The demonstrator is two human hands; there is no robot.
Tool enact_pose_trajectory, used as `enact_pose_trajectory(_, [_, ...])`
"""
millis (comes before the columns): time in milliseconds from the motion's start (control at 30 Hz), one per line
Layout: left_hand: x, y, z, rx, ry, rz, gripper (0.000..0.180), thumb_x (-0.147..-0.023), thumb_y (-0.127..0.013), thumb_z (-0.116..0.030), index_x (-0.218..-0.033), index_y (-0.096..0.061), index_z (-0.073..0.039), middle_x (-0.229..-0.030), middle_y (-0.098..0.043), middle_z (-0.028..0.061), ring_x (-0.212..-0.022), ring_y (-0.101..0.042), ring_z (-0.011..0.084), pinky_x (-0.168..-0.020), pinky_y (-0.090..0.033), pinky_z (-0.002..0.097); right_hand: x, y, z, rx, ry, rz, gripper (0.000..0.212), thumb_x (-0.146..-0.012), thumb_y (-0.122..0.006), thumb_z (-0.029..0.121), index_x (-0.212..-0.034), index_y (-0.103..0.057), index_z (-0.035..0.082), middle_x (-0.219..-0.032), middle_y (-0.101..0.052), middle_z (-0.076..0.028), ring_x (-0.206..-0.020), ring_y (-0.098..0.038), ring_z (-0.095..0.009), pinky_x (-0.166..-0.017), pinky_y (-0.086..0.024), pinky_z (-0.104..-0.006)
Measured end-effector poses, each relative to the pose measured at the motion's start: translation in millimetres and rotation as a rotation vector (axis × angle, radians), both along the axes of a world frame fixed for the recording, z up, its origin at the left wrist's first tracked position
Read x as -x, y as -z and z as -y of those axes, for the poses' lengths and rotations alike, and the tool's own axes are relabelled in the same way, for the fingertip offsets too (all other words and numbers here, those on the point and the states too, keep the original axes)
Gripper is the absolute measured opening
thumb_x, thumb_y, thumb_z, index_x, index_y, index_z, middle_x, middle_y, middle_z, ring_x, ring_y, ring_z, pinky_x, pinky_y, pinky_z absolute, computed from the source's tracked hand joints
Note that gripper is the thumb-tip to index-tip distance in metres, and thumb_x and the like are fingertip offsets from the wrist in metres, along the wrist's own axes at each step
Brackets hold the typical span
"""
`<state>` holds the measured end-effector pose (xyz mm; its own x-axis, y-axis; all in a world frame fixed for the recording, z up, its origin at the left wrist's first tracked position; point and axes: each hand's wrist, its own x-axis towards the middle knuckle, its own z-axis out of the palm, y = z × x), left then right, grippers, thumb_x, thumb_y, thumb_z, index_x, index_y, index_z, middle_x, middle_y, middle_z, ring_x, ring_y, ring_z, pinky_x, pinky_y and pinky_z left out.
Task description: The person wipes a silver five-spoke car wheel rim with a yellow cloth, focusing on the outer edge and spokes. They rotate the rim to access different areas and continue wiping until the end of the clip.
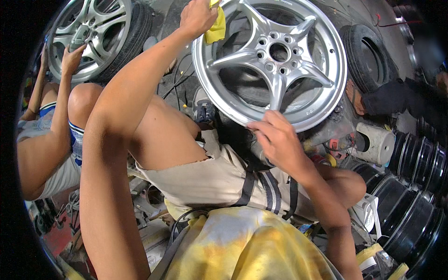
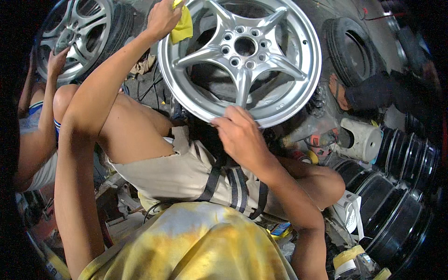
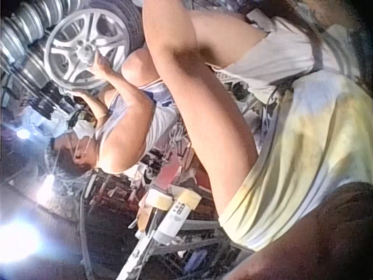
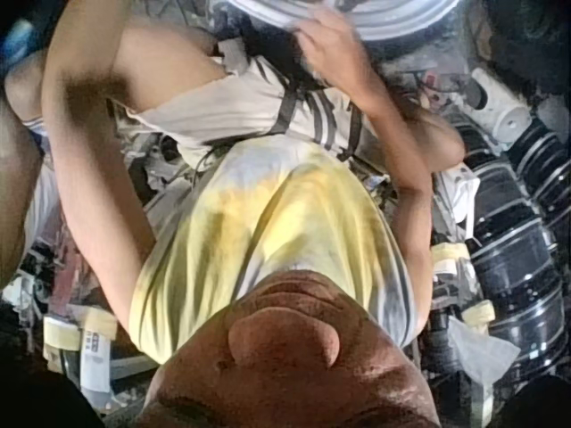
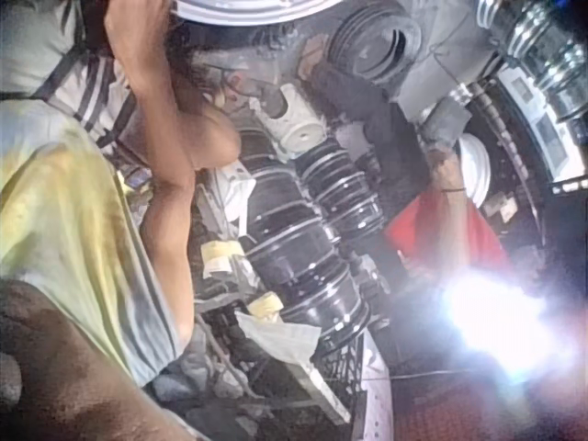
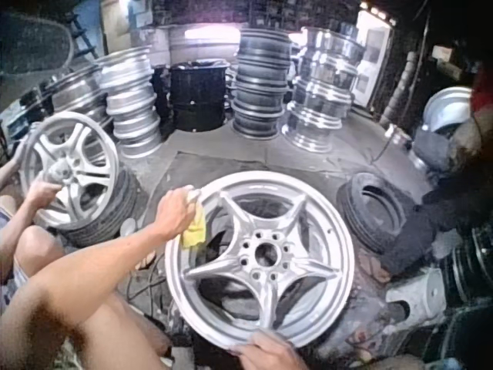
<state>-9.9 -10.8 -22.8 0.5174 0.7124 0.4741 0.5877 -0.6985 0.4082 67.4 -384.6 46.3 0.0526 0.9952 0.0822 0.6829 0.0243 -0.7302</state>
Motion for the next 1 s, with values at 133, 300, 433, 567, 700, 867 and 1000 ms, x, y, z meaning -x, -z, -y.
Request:
enact_pose_trajectory(133, [-2.4, -8.1, 2.0, 0.063, -0.013, -0.044, 0.033, -0.088, -0.059, -0.02, -0.116, -0.066, -0.003, -0.103, -0.07, 0.0245, -0.104, -0.063, 0.0448, -0.092, -0.049, 0.0541, 10.3, 3.7, -14.4, -0.055, -0.002, -0.028, 0.019, -0.084, -0.067, -0.005, -0.102, -0.07, -0.002, -0.085, -0.05, -0.015, -0.084, -0.054, -0.034, -0.077, -0.045, -0.0424])
enact_pose_trajectory(300, [-1.8, -15.2, 8.3, 0.117, -0.042, -0.019, 0.028, -0.086, -0.06, -0.017, -0.109, -0.068, -0.004, -0.1, -0.07, 0.0248, -0.103, -0.064, 0.0451, -0.091, -0.05, 0.0542, -8.5, 2.0, 8.0, -0.008, -0.008, -0.033, 0.021, -0.084, -0.066, -0.006, -0.103, -0.069, 0.001, -0.086, -0.05, -0.014, -0.085, -0.054, -0.033, -0.076, -0.045, -0.0413])
enact_pose_trajectory(433, [-6.5, -28.0, 15.8, 0.168, -0.006, -0.039, 0.025, -0.087, -0.058, -0.017, -0.105, -0.069, -0.004, -0.097, -0.07, 0.0251, -0.102, -0.064, 0.0462, -0.089, -0.05, 0.0542, 5.5, 5.9, -5.9, -0.062, 0.017, -0.073, 0.02, -0.084, -0.066, -0.006, -0.103, -0.067, 0.0, -0.088, -0.049, -0.014, -0.084, -0.054, -0.033, -0.075, -0.044, -0.0415])
enact_pose_trajectory(567, [0.4, -33.8, 21.2, 0.195, -0.012, -0.036, 0.026, -0.089, -0.057, -0.018, -0.106, -0.069, -0.004, -0.098, -0.07, 0.0257, -0.102, -0.064, 0.0465, -0.089, -0.05, 0.0542, -5.4, 3.7, 10.9, -0.014, 0.02, -0.017, 0.019, -0.084, -0.066, -0.006, -0.102, -0.067, 0.0, -0.086, -0.049, -0.014, -0.083, -0.054, -0.033, -0.074, -0.044, -0.0419])
enact_pose_trajectory(700, [-2.7, -16.7, 10.0, 0.079, -0.032, -0.003, 0.026, -0.09, -0.056, -0.02, -0.105, -0.069, -0.003, -0.1, -0.069, 0.0265, -0.101, -0.064, 0.0468, -0.09, -0.049, 0.055, 9.6, 7.3, -8.1, -0.055, -0.006, -0.053, 0.019, -0.082, -0.064, -0.006, -0.101, -0.066, -0.004, -0.092, -0.051, -0.017, -0.092, -0.055, -0.036, -0.082, -0.047, -0.0447])
enact_pose_trajectory(867, [-0.9, -4.3, -1.7, 0.007, 0.05, -0.048, 0.029, -0.093, -0.057, -0.022, -0.109, -0.068, -0.001, -0.105, -0.069, 0.0264, -0.098, -0.063, 0.0489, -0.086, -0.05, 0.0556, -6.9, 14.9, -45.9, -0.262, 0.207, -0.12, 0.017, -0.085, -0.064, -0.005, -0.102, -0.07, -0.003, -0.087, -0.057, -0.014, -0.085, -0.059, -0.032, -0.076, -0.048, -0.0411])
enact_pose_trajectory(1000, [10.6, -6.7, -18.8, 0.078, 0.111, -0.109, 0.05, -0.102, -0.05, -0.048, -0.116, -0.068, -0.003, -0.099, -0.071, 0.0257, -0.098, -0.065, 0.0478, -0.085, -0.051, 0.0497, -48.1, 23.6, -21.4, -0.391, 0.578, 0.026, 0.018, -0.086, -0.065, -0.006, -0.102, -0.069, 0.0, -0.09, -0.06, -0.014, -0.083, -0.06, -0.03, -0.075, -0.048, -0.0398])
